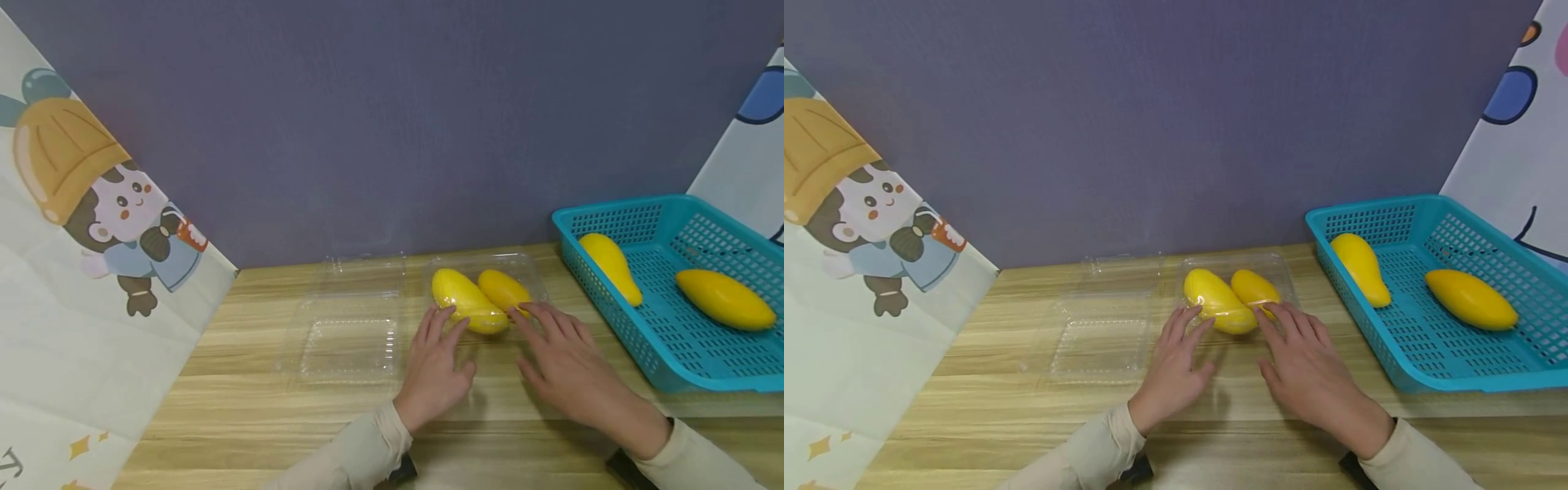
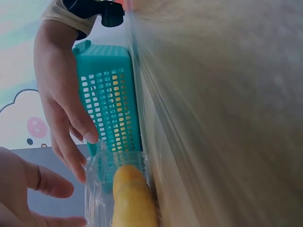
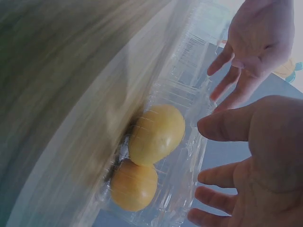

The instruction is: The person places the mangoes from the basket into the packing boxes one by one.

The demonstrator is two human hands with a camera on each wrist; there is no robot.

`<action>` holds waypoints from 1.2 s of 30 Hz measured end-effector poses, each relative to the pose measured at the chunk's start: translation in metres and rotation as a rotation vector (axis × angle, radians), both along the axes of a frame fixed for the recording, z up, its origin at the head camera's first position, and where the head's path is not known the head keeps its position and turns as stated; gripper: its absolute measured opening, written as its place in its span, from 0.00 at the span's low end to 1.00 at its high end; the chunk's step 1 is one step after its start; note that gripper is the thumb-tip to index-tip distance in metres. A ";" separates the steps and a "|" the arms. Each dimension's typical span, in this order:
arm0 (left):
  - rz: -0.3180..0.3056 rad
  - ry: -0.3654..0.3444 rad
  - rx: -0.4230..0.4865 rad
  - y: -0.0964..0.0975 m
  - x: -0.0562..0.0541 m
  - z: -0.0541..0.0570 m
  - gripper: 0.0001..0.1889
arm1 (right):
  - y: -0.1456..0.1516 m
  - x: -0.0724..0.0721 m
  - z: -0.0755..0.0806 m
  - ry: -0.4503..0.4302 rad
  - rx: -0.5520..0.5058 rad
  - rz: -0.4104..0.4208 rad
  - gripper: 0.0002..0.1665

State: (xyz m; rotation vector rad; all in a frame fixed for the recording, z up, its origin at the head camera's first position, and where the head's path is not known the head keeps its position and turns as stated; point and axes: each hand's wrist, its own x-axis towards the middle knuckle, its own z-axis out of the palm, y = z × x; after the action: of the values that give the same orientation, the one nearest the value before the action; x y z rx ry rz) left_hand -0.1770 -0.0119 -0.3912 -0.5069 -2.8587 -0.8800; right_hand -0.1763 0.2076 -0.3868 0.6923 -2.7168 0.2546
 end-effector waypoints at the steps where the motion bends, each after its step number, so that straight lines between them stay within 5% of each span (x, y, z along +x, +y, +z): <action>1: -0.001 -0.004 -0.004 0.000 -0.001 0.000 0.34 | 0.000 0.000 0.000 0.005 0.003 -0.001 0.45; 14: -0.022 -0.062 -0.081 0.004 -0.023 0.009 0.37 | 0.007 -0.020 0.001 0.078 -0.034 0.008 0.43; 28: 0.025 -0.096 -0.023 0.013 -0.044 0.007 0.35 | 0.010 -0.043 0.003 -0.014 -0.051 -0.023 0.40; 36: 0.057 -0.080 0.012 0.019 -0.061 0.006 0.33 | 0.008 -0.058 0.005 -0.140 -0.003 -0.075 0.44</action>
State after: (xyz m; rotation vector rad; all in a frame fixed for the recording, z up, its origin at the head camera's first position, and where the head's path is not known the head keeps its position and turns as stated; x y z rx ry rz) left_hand -0.2375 0.0071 -0.3851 -0.3955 -2.9213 -0.9269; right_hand -0.2341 0.2161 -0.3821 0.5900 -2.8676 0.2996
